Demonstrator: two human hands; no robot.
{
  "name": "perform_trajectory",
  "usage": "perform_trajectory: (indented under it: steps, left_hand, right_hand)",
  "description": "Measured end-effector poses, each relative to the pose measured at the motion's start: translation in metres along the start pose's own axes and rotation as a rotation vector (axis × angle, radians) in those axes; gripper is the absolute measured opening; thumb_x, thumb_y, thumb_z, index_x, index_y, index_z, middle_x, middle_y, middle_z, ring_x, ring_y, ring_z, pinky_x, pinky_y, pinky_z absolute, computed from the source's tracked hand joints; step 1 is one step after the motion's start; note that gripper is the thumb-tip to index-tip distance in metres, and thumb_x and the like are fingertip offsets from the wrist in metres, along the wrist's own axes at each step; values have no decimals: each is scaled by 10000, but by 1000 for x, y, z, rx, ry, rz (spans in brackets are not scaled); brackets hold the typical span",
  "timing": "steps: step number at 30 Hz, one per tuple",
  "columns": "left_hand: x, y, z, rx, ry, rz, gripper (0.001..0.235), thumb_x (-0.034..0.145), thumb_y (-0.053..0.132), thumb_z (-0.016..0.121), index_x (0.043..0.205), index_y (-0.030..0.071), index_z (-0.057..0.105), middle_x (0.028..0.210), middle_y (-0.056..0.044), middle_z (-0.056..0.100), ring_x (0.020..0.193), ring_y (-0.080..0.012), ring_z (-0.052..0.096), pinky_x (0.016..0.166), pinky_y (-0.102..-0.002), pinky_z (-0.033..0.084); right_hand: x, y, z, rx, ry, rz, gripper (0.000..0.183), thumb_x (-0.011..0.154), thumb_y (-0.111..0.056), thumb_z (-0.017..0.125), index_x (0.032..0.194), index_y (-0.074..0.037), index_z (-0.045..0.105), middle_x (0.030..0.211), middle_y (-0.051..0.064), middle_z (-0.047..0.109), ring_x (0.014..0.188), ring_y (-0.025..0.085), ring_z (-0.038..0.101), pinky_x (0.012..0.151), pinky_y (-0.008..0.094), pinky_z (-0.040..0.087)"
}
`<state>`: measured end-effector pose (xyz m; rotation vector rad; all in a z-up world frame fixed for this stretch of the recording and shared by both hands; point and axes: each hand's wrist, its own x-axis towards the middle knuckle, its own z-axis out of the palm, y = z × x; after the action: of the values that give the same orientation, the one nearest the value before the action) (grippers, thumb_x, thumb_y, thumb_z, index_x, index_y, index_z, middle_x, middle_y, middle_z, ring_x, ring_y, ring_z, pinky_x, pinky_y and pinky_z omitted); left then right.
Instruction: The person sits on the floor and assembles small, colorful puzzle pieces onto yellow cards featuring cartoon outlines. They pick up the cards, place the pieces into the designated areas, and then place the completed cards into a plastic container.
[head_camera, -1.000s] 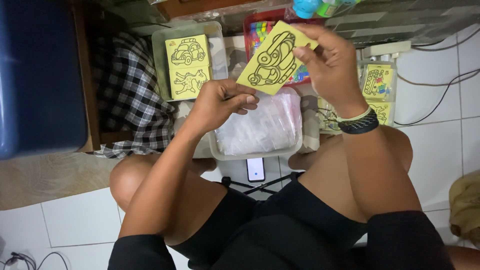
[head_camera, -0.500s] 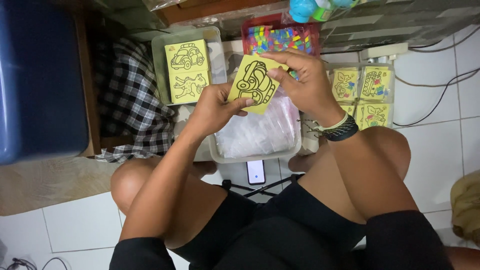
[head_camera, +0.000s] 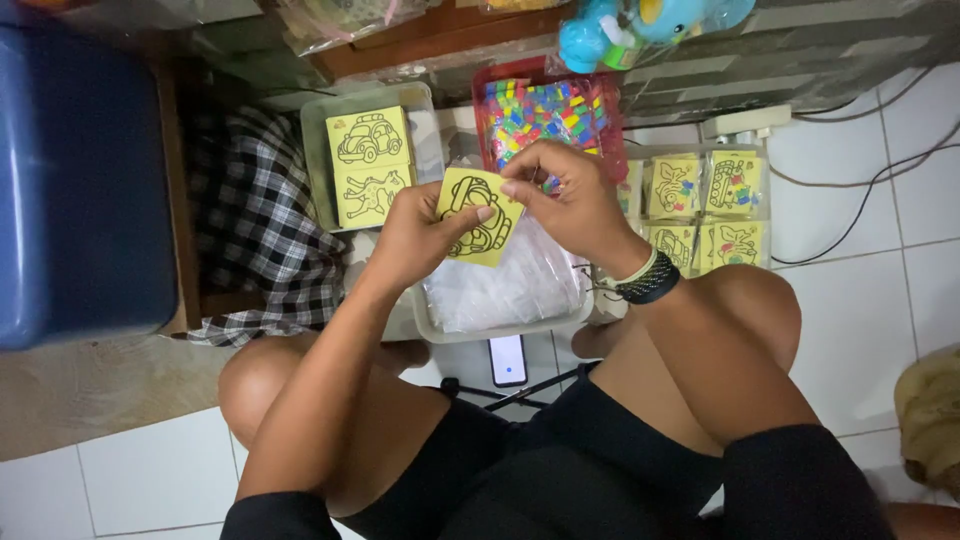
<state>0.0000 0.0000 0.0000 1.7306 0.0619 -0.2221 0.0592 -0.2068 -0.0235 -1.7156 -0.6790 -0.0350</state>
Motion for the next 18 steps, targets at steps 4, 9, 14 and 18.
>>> perform_trajectory:
  steps: [4, 9, 14, 18]
  left_hand:
    - [0, 0, 1, -11, 24, 16, 138, 889, 79, 814, 851, -24, 730, 620, -105, 675, 593, -118, 549, 596, -263, 483]
    - [3, -20, -5, 47, 65, 31, 122, 882, 125, 835, 949, 37, 785, 651, -62, 680, 620, -87, 551, 580, -238, 451]
    - [5, -11, -3, -11, 88, 51, 154, 884, 121, 838, 997, 39, 773, 721, -69, 702, 671, -85, 551, 610, -241, 467]
    - [-1, -1, -1, -71, 45, 86, 218, 896, 63, 807, 1097, 18, 736, 815, -91, 717, 745, -113, 610, 672, -255, 516]
  right_hand:
    - [5, -9, -5, -42, -41, -68, 127, 908, -74, 822, 1019, -52, 762, 979, 115, 697, 872, 238, 647, 819, 342, 514]
    - [0, -10, 6, -26, -145, 9, 166, 855, -85, 857, 993, -61, 768, 1097, 134, 662, 879, 244, 653, 783, 353, 532]
    - [-6, 4, 5, 51, -162, 136, 184, 865, -11, 828, 1029, -16, 745, 864, 104, 628, 723, 169, 620, 637, 286, 526]
    - [-4, 5, 6, 171, -108, 247, 162, 909, -9, 787, 1058, -15, 724, 804, 0, 599, 745, 57, 558, 665, 215, 506]
